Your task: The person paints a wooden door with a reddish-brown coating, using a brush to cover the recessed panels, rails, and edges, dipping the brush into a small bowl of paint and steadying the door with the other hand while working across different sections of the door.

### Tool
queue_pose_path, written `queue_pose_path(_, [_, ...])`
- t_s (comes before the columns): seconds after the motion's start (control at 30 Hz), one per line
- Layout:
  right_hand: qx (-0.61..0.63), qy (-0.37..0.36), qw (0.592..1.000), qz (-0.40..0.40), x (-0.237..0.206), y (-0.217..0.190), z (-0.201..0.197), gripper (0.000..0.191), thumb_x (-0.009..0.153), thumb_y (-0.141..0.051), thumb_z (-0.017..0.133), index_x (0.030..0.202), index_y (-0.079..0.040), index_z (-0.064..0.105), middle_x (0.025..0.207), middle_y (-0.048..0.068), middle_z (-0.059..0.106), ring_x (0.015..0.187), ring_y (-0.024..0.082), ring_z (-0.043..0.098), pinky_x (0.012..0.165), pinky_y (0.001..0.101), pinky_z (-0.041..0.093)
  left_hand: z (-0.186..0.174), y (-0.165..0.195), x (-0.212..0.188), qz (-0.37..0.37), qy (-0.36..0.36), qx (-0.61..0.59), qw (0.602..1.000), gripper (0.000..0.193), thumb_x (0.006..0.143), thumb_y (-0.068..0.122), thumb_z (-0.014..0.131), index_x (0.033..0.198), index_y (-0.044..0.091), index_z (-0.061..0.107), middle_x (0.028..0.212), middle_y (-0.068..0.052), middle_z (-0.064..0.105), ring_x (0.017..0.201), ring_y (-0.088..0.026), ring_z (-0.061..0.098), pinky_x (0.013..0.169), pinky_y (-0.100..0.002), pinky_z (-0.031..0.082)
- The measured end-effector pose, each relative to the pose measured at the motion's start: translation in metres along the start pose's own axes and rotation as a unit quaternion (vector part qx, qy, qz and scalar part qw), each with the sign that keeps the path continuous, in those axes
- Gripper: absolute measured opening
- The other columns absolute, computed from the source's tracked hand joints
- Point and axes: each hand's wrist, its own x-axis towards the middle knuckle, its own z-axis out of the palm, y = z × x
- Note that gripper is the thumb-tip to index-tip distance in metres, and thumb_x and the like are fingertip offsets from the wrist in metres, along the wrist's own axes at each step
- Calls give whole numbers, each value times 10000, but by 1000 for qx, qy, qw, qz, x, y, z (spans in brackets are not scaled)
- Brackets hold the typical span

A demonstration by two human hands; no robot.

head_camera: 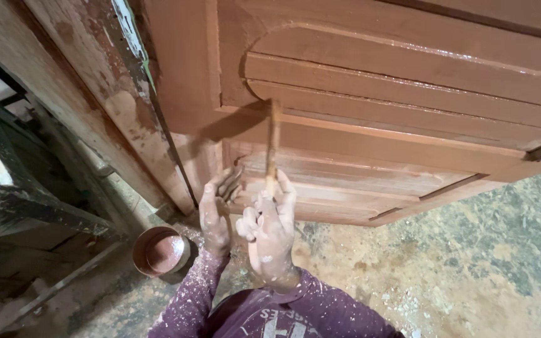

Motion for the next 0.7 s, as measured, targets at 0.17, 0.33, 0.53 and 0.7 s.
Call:
queue_pose_path(0.17, [-6,-84,993,-77,7,17,24,622,1069,-67,486,1613,-203,218,864,9,486,531,71,430,413,226,391,-6,-1,2,-31,8,-59,998,652,1062,422,277,1442,-87,427,1449,-252,558,1330,-317,558,1155,-401,421])
queue_pose_path(0.33, [-19,-53,996,71,24,18,49,413,1074,-137,444,1444,-169,263,874,79,550,498,99,466,379,218,397,-16,-10,-6,0,32,-69,997,685,1060,455,354,1470,-89,427,1307,-219,589,1197,-300,572,1068,-398,444])
queue_pose_path(0.53, [-22,-105,983,151,17,-4,30,463,1018,5,465,1450,-113,348,952,40,606,542,86,494,388,221,398,-22,-13,-1,14,95,-76,992,711,1058,507,309,1440,-76,451,1376,-225,573,1272,-315,571,1126,-429,445])
queue_pose_path(0.7, [47,16,999,23,13,-15,17,404,1056,-101,456,1445,-122,345,876,75,549,505,113,465,388,236,392,-14,-6,0,78,78,-25,994,686,1070,485,301,1441,-73,449,1467,-251,543,1388,-337,526,1209,-459,394])
